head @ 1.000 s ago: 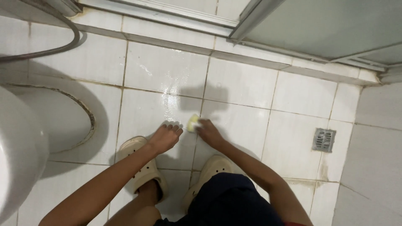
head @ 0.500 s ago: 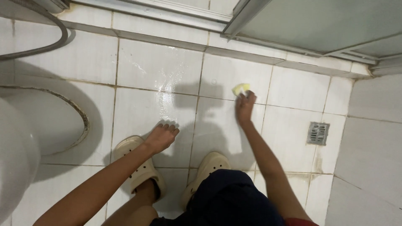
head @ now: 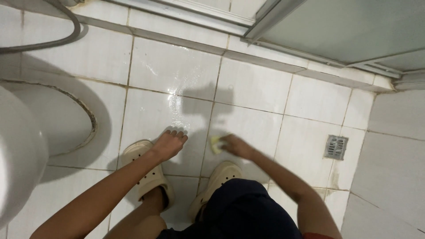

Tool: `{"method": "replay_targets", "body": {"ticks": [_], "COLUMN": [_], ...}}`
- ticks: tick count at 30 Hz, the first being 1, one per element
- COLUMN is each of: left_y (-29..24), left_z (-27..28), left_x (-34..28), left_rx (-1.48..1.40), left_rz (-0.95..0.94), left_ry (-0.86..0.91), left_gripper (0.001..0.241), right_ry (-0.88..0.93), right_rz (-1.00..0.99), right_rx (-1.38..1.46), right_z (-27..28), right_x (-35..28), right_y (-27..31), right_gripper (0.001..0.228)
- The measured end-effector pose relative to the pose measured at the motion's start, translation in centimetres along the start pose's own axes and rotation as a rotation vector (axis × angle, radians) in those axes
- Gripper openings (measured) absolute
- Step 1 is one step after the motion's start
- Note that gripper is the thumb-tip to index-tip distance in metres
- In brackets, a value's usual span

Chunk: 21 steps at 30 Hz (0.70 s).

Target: The person scrubs the white tiled bathroom floor using a yellow sponge held in their right hand. They move around the room, cleaning the grout lines and tiles near a floor drain, a toilet, and a glass shower door.

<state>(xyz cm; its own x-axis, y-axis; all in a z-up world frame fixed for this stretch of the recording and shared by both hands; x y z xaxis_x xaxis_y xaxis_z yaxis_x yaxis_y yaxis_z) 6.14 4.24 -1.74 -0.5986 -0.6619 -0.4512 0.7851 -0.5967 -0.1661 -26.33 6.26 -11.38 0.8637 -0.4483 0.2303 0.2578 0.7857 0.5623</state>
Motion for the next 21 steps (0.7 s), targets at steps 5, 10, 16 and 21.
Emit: {"method": "replay_targets", "body": {"ticks": [5, 10, 16, 21], "left_y": [0.4, 0.7, 1.8, 3.1], "left_z": [-0.6, 0.4, 0.6, 2.3], "left_x": [-0.3, -0.2, -0.3, -0.7], "left_rx": [-0.048, -0.076, -0.087, -0.081], "left_rz": [0.009, 0.040, 0.105, 0.158], "left_ry": [-0.013, -0.027, -0.063, -0.109], "left_gripper": [0.023, 0.022, 0.025, 0.025], "right_ry": [0.095, 0.176, 0.256, 0.262], "right_rz": [-0.521, -0.314, -0.304, -0.170], "right_rx": [0.072, -0.544, -0.678, -0.607], "right_z": [12.7, 10.7, 5.5, -1.6], "right_x": [2.3, 7.9, 20.2, 21.4], "right_y": [-7.6, -17.9, -17.7, -16.5], "right_gripper": [0.043, 0.025, 0.036, 0.043]}}
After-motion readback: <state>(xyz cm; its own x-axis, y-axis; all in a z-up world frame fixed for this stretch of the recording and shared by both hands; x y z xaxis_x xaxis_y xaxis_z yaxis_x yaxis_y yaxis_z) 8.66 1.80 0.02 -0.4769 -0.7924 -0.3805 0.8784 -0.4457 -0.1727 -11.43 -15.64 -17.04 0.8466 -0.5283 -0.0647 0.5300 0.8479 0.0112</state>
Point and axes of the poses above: each hand's wrist, its own x-axis towards the middle knuckle, its own z-axis out of the back of the hand, y = z × x, the point moved 4 cm from there along x, towards the middle knuckle, and after that the axes turned 8 degrees about z, right-handed, at the moved point
